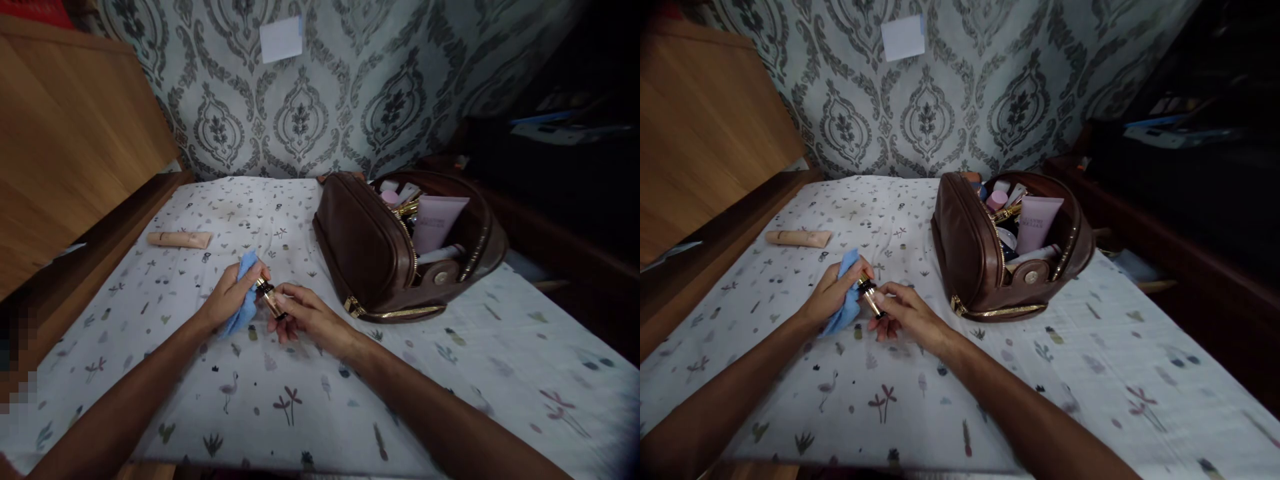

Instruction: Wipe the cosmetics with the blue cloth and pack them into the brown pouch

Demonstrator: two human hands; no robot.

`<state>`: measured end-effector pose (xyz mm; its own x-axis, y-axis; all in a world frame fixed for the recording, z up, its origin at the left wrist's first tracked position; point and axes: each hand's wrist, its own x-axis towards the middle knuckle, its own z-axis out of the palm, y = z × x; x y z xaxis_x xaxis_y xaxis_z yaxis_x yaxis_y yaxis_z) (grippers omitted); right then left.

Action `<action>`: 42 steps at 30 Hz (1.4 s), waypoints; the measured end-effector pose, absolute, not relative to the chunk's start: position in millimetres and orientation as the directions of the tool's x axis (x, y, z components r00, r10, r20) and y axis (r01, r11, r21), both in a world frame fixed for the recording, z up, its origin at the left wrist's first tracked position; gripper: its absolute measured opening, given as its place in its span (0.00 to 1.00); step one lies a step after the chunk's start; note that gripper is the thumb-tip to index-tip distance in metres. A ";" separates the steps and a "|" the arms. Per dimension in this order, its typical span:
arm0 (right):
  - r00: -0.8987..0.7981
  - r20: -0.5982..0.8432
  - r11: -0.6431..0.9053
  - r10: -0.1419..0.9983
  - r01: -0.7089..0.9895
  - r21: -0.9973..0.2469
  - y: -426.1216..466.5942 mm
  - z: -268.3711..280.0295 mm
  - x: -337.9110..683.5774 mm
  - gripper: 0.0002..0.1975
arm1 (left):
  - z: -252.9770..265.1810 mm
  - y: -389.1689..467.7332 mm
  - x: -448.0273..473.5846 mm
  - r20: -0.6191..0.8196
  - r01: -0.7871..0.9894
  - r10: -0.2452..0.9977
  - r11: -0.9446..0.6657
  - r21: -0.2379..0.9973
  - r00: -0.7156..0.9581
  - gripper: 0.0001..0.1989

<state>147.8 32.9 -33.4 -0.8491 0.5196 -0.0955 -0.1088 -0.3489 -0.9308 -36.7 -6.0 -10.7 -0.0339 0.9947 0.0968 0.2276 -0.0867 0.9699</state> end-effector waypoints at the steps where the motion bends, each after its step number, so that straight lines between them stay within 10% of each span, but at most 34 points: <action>1: -0.864 -0.097 -0.410 0.493 -0.133 -0.902 33.1 -32.8 147.7 0.26 | -10.0 -6.6 -36.3 0.098 0.216 0.995 -0.088 0.972 -0.032 0.22; 8: -0.902 -0.101 -0.583 0.420 -0.182 -0.792 33.5 -32.1 146.5 0.26 | -8.8 -6.8 -28.1 0.113 0.138 0.992 -0.104 0.985 -0.060 0.25; 19: -0.596 -0.071 -0.378 0.800 -0.407 -0.832 37.5 -36.5 139.2 0.23 | -20.7 -12.7 -15.3 0.029 0.096 0.991 -0.042 0.994 0.129 0.33; 23: -0.564 -0.100 -0.367 0.820 -0.383 -0.847 42.0 -42.1 139.9 0.29 | -24.5 -10.5 -14.2 0.067 0.230 0.993 -0.087 0.969 0.096 0.21; 34: -0.510 0.236 0.307 0.827 0.059 -0.950 51.1 -35.4 154.2 0.24 | -19.7 -6.6 -27.1 0.069 0.452 0.983 -0.140 0.881 0.171 0.17; 42: -0.455 0.177 0.110 0.873 -0.170 -0.979 56.1 -38.0 152.5 0.23 | -20.1 -6.9 -31.4 0.064 0.470 0.961 -0.189 0.862 0.270 0.20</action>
<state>152.5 56.1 -38.0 -0.4547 0.8728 0.1773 -0.1699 0.1104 -0.9793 -31.4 -6.9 -20.1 0.2697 0.9608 0.0636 0.4698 -0.1889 0.8624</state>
